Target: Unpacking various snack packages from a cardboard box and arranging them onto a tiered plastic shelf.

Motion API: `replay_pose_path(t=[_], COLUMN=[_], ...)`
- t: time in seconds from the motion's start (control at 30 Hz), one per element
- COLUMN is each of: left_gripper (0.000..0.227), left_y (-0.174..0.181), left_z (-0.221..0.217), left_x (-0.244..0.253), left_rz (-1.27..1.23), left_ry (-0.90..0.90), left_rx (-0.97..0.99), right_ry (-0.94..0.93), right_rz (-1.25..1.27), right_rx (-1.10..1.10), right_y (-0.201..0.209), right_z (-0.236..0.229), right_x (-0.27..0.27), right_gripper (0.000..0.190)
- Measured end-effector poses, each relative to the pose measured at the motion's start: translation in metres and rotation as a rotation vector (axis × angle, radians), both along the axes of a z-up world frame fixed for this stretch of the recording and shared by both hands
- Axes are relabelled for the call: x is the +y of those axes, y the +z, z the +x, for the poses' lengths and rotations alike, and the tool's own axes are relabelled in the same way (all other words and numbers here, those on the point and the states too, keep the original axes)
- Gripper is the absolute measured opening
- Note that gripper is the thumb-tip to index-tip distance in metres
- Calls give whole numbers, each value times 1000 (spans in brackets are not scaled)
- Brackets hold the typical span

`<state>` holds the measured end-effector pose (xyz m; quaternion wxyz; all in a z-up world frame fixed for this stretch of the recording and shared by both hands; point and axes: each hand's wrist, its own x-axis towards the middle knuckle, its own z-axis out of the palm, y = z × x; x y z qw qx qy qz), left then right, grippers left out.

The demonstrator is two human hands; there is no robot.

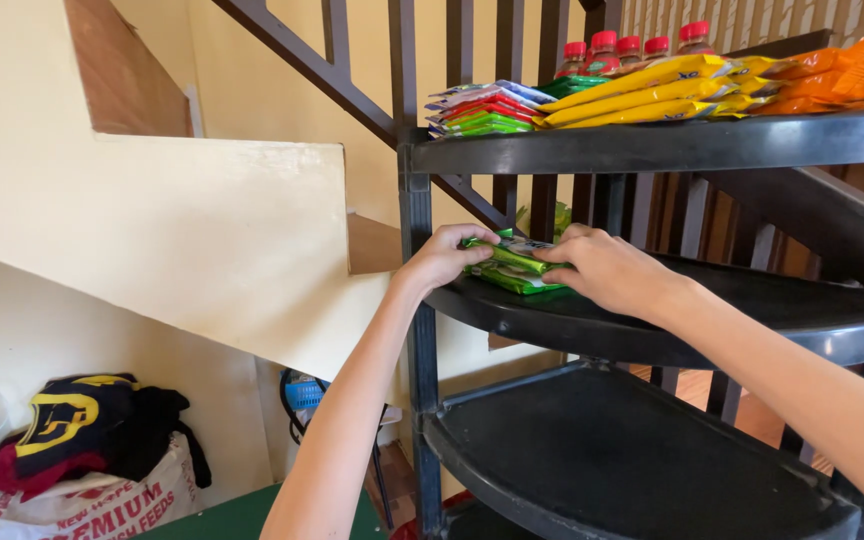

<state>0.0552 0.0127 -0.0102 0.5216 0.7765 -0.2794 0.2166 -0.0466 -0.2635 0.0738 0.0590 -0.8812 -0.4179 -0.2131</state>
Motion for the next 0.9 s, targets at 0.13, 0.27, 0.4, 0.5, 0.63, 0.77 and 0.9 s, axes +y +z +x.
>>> replay_pose_path(t=[0.13, 0.27, 0.4, 0.5, 0.63, 0.77, 0.9], left_gripper=[23, 21, 20, 20, 24, 35, 38], left_y=[0, -2, 4, 6, 4, 7, 7], left_z=[9, 9, -3, -2, 6, -7, -6], left_x=[4, 10, 7, 9, 13, 5, -1], left_rz=[21, 42, 120, 181, 133, 186, 187], left_ry=[3, 22, 97, 87, -27, 101, 175], left_rx=[18, 75, 138, 116, 188, 144, 114], right_ry=[-26, 13, 51, 7, -56, -205, 120], right_rz=[-26, -23, -17, -35, -81, -132, -108], right_rx=[2, -27, -32, 3, -2, -25, -209], right_y=[-1, -4, -7, -4, 5, 10, 1], right_z=[1, 3, 3, -3, -19, -34, -9], right_x=[5, 8, 9, 13, 20, 28, 23], right_gripper=[41, 39, 34, 33, 36, 48, 44])
